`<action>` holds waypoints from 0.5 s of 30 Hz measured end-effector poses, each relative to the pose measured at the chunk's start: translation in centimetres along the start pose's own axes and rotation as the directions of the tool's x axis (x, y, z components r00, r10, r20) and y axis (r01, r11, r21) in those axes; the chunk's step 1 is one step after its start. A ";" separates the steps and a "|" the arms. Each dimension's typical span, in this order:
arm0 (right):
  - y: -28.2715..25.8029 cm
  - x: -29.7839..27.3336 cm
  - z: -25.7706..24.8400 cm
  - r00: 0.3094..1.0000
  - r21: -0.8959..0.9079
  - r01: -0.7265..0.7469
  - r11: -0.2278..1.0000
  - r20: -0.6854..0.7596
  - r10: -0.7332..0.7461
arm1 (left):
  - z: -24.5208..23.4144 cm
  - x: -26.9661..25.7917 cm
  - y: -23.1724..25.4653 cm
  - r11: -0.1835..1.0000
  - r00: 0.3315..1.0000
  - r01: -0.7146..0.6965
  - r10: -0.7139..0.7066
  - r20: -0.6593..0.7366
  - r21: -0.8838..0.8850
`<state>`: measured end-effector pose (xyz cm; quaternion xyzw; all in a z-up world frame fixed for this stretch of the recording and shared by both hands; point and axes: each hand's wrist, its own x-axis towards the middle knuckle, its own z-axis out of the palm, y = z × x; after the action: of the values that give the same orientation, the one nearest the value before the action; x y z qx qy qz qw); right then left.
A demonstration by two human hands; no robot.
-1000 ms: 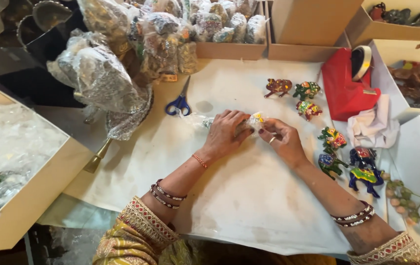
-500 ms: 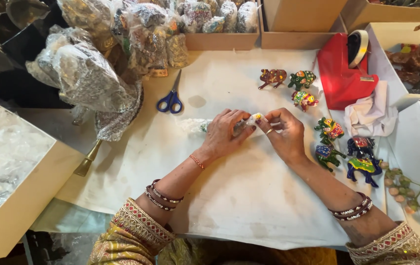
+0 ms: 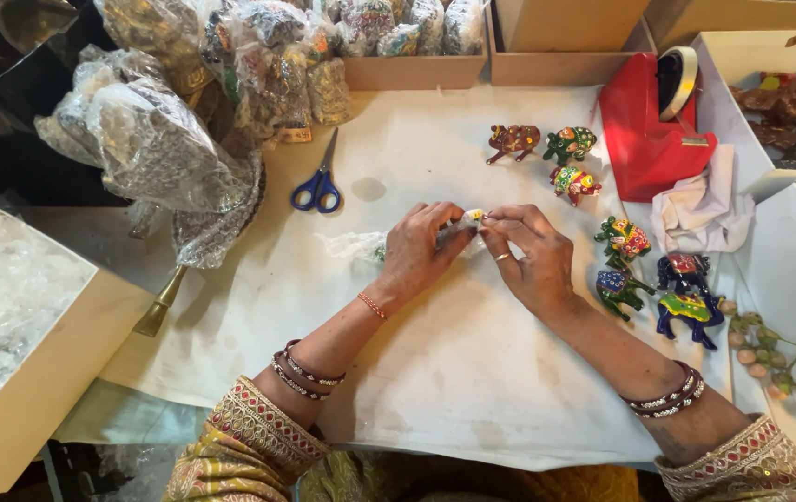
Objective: The recorder is wrapping small decorative figurines in bubble wrap at a packing station.
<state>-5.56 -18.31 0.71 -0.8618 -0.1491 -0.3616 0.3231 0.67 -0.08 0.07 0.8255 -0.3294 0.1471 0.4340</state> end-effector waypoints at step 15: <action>1.3 0.2 0.5 0.939 0.363 -0.341 0.867 0.169 0.298 | -0.2 0.0 0.5 0.998 0.998 -0.065 0.065 0.013 0.020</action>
<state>-4.54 -18.92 -0.03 -0.8118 -0.0898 -0.2195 0.5336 0.34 -0.13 0.50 0.8197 -0.3571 0.1595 0.4185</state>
